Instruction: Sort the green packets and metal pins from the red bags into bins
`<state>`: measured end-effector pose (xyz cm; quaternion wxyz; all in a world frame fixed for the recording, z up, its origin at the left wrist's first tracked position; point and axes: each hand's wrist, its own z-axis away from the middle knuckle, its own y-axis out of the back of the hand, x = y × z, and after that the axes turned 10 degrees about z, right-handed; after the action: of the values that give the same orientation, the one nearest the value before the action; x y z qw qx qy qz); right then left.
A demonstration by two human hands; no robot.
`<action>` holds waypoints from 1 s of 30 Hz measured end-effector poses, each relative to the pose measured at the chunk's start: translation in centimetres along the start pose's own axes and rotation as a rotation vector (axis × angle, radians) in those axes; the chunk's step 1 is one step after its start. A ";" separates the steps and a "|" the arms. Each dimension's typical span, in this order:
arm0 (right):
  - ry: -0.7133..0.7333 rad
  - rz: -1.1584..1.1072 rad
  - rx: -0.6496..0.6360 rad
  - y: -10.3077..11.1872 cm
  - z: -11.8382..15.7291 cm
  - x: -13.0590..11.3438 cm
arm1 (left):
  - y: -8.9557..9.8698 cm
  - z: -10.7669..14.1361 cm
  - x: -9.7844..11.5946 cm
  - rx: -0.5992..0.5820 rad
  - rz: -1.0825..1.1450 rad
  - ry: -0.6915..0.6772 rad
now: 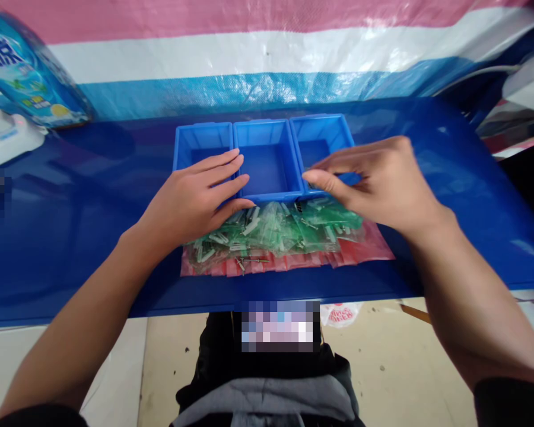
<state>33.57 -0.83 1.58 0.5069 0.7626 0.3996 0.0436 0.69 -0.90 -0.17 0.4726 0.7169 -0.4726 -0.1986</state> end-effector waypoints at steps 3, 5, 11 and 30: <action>0.112 0.051 0.055 0.4 -0.1 0.0 | 0.0 0.0 0.0 0.006 -0.035 -0.038; 0.177 0.007 -0.020 0.3 -0.2 0.0 | 0.1 0.0 0.0 0.021 -0.035 -0.054; 0.348 0.089 -0.120 -0.6 0.0 -0.2 | 0.4 -0.1 0.2 0.004 -0.067 -0.083; 0.570 -0.085 -0.172 -1.1 0.3 -4.8 | -0.1 -0.2 0.5 0.100 -0.065 -0.094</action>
<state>29.82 -3.98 2.17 0.4384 0.6564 0.5522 0.2685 1.14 -1.28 -0.13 0.4068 0.7443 -0.4801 -0.2237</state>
